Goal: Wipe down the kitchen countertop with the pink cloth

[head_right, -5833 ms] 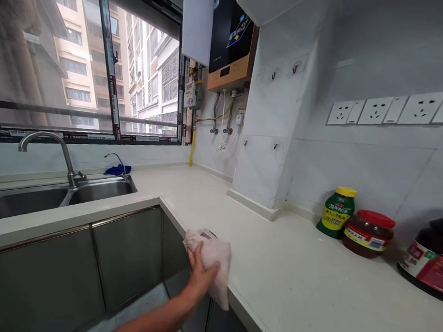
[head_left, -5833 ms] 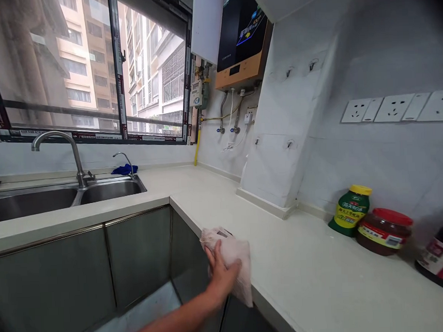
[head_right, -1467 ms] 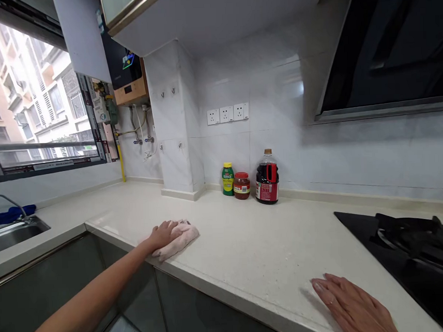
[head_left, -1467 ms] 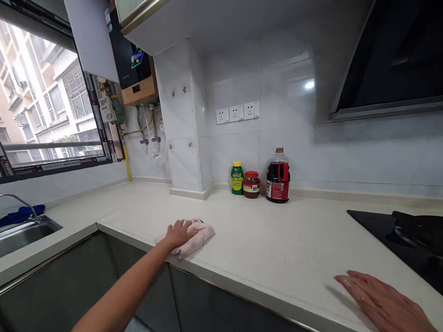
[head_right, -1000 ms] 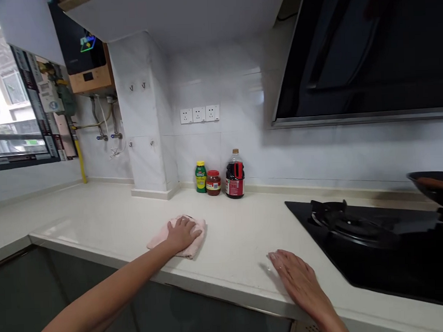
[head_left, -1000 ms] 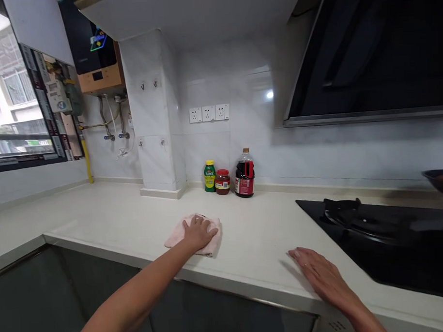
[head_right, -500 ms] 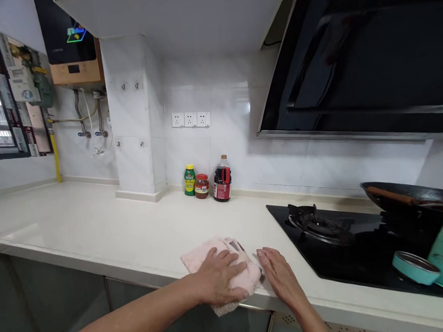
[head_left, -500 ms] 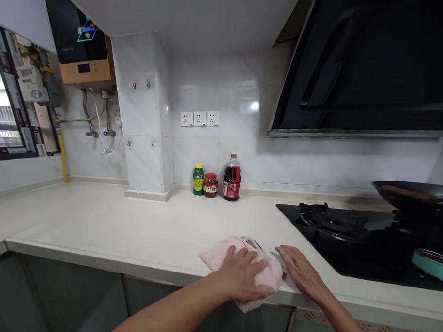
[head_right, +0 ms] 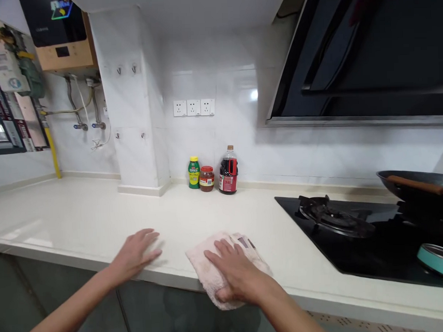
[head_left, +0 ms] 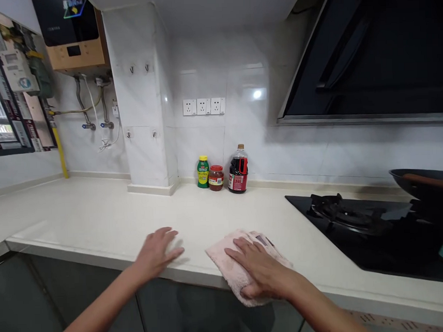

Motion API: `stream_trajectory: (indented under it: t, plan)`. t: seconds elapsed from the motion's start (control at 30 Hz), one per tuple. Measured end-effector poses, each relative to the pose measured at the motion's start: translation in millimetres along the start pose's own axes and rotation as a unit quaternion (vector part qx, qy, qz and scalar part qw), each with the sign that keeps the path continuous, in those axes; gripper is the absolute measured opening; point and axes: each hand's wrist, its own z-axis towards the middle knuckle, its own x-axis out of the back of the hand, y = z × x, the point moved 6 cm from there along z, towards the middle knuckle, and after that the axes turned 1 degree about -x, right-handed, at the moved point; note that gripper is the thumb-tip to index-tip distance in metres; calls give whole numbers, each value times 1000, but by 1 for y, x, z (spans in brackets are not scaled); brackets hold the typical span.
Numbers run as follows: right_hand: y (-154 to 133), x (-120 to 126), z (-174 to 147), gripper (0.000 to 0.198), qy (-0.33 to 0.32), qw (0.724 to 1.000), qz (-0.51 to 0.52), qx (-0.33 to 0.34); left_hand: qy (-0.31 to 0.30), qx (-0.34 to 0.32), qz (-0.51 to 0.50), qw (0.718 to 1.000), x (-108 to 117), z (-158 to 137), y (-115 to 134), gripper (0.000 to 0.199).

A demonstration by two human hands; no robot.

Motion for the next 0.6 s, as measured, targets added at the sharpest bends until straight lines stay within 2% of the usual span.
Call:
stream_trajectory:
  t: [0.07,0.17,0.33,0.4,0.47,0.5,0.6]
  plan:
    - [-26,-4,18,106,11,1000,-16,18,6,69,15,997,8,-4,-43,47]
    - [-77,-7,46,104,64,996,-23,60,4,144,-11,990,9,-4,-80,51]
    - [-177,-12,100,101,161,979,-52,110,22,257,-147,955,9,3,-101,67]
    - [-204,-17,118,73,209,970,-57,114,14,282,-167,945,9,6,-104,70]
    - [-214,-23,125,44,263,956,-60,114,-6,290,-157,944,9,7,-105,70]
    - [-212,-26,124,37,288,948,-63,116,-18,290,-145,946,9,7,-105,70]
    - [-185,-32,103,34,342,929,-79,113,-57,277,-96,954,8,6,-106,65]
